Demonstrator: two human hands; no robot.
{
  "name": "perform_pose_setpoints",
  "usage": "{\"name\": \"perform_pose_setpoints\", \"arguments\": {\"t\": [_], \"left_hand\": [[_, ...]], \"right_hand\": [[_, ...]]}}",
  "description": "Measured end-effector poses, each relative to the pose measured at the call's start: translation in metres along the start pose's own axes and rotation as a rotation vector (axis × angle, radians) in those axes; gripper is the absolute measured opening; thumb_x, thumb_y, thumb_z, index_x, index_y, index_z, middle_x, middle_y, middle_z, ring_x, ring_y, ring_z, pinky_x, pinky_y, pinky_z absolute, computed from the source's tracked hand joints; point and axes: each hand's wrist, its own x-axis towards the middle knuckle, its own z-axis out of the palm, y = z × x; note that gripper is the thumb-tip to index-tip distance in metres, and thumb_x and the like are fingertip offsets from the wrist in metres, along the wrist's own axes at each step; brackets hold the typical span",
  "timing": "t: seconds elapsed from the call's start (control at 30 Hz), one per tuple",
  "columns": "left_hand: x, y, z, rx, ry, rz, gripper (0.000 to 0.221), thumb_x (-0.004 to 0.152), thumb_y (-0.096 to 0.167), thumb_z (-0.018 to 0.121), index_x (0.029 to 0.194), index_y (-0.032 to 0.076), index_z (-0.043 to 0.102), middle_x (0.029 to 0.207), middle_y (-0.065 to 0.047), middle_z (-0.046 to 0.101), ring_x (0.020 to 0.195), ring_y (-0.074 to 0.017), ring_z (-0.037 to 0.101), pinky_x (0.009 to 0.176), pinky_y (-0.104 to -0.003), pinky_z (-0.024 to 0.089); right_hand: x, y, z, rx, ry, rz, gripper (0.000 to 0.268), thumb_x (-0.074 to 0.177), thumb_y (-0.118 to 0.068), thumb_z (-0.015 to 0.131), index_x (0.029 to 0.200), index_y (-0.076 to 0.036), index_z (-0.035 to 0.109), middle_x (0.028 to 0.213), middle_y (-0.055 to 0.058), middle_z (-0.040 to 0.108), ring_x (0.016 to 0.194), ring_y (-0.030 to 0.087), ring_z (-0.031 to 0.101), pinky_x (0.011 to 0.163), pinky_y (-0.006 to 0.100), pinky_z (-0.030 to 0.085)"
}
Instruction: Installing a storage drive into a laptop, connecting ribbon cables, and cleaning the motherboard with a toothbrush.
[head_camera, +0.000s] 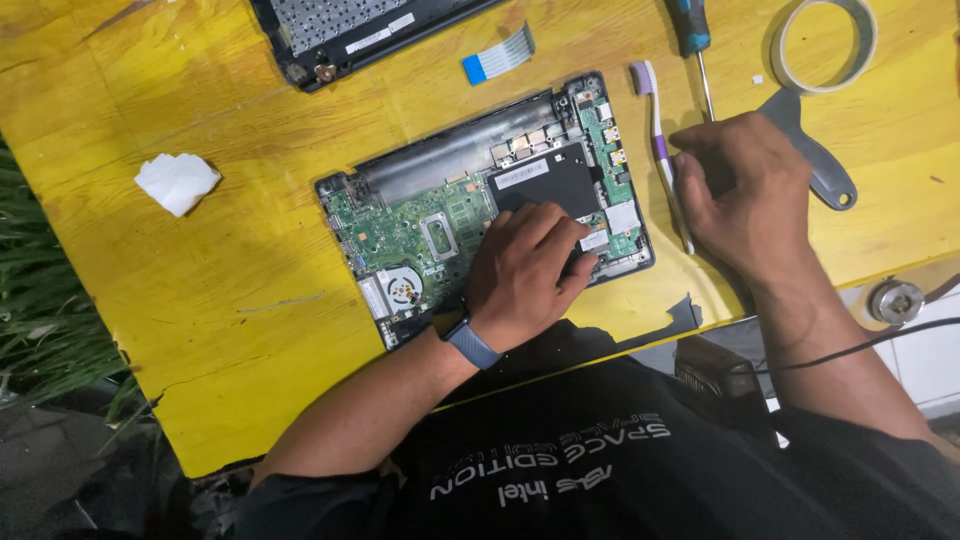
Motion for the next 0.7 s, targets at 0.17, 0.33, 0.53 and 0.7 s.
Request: {"name": "perform_pose_setpoints", "arguments": {"t": [0.17,0.33,0.53,0.7], "left_hand": [[-0.0008,-0.0013,0.0028,0.019,0.0,0.021,0.016,0.094,0.019,0.069,0.102,0.007,0.062,0.096,-0.008,0.055,0.084,-0.0301,0.054,0.067,-0.044,0.039],[0.0,-0.0009,0.0026,0.036,0.01,0.033,0.016,0.093,0.018,0.07,0.101,0.008,0.061,0.096,-0.007,0.055,0.084,-0.0298,0.054,0.067,-0.043,0.039],[0.0006,-0.0001,0.0032,0.049,0.014,0.029,0.018,0.091,0.018,0.073,0.1,0.008,0.06,0.094,-0.007,0.054,0.081,-0.0291,0.054,0.065,-0.043,0.039],[-0.0002,0.0033,0.0017,0.037,-0.001,0.007,0.023,0.09,0.018,0.069,0.107,0.008,0.057,0.098,-0.01,0.051,0.081,-0.031,0.053,0.063,-0.045,0.039]], "right_hand": [[-0.0008,-0.001,-0.0005,-0.004,-0.008,0.014,0.013,0.102,0.003,0.07,0.112,0.004,0.077,0.103,0.019,0.072,0.091,0.032,0.065,0.078,0.043,0.051],[-0.0006,-0.0023,-0.001,-0.007,-0.003,0.006,0.012,0.102,0.004,0.07,0.111,0.004,0.077,0.102,0.019,0.071,0.089,0.03,0.065,0.076,0.042,0.051],[-0.0006,-0.0014,-0.0012,-0.004,0.0,-0.005,0.013,0.101,0.004,0.07,0.112,0.005,0.077,0.103,0.019,0.072,0.091,0.032,0.066,0.079,0.043,0.052],[-0.0014,-0.0032,-0.0023,0.002,0.007,-0.004,0.014,0.101,0.005,0.07,0.112,0.005,0.077,0.103,0.019,0.072,0.092,0.032,0.065,0.079,0.043,0.052]]}}
